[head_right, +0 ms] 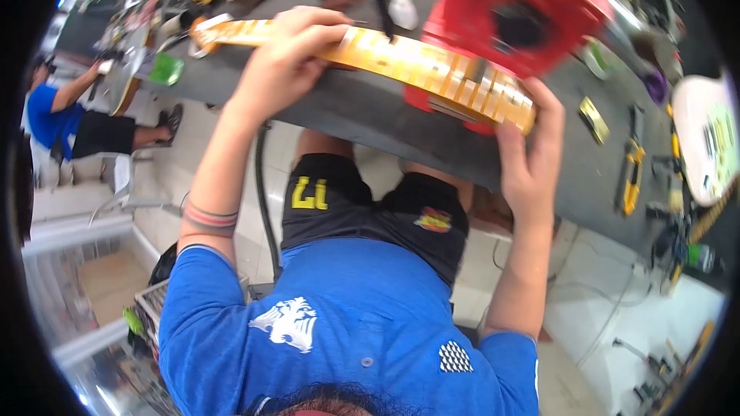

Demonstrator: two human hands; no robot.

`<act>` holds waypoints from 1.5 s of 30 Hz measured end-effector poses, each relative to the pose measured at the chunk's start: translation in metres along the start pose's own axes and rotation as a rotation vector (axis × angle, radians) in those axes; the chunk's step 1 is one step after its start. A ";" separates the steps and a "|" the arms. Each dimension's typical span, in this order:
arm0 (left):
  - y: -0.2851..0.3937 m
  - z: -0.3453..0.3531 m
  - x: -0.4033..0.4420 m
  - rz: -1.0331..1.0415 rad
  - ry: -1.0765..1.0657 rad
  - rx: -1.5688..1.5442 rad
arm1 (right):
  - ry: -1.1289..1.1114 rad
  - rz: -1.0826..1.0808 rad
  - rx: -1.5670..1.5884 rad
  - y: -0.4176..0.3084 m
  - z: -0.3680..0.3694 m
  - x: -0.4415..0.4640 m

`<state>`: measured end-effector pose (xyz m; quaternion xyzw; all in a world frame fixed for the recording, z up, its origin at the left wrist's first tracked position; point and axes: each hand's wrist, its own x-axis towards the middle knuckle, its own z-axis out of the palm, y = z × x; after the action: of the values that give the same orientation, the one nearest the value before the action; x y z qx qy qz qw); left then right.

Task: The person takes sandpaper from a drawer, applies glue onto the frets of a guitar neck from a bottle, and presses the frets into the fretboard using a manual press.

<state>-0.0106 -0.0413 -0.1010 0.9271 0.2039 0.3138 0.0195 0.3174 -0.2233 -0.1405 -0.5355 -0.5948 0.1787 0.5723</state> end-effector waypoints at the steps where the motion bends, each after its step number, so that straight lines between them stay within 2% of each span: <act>1: 0.001 -0.002 0.000 -0.001 -0.001 -0.005 | 0.002 0.000 -0.011 0.002 0.000 -0.001; 7: 0.003 0.008 -0.011 -0.037 0.108 0.131 | 0.032 -0.006 -0.052 0.010 0.004 -0.006; 14: 0.009 0.016 -0.034 -0.139 0.209 0.155 | 0.082 0.015 -0.107 0.009 0.007 -0.009; 21: 0.000 0.015 -0.075 -0.157 0.509 0.105 | 0.137 0.048 -0.043 0.028 0.002 -0.019; 22: -0.002 0.010 -0.081 -0.166 0.522 0.142 | 0.141 0.026 -0.121 0.030 0.000 -0.020; 30: -0.037 0.005 -0.124 -0.500 0.833 -0.171 | 0.099 -0.005 -0.337 0.018 0.000 -0.020; 33: -0.042 0.009 -0.125 -0.526 0.928 -0.309 | 0.117 -0.004 -0.312 0.018 0.003 -0.020; 37: -0.035 0.016 -0.123 -0.553 0.874 -0.176 | 0.134 0.031 -0.310 0.020 0.000 -0.023; 41: -0.028 0.015 -0.116 -0.508 0.776 0.012 | 0.184 -0.023 -0.269 0.017 0.010 -0.018; 45: -0.025 0.014 -0.113 -0.518 0.719 0.075 | 0.165 -0.042 -0.243 0.018 0.010 -0.017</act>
<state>-0.0930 -0.0614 -0.1812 0.6775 0.4343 0.5935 -0.0083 0.3124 -0.2275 -0.1663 -0.6010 -0.5742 0.0490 0.5538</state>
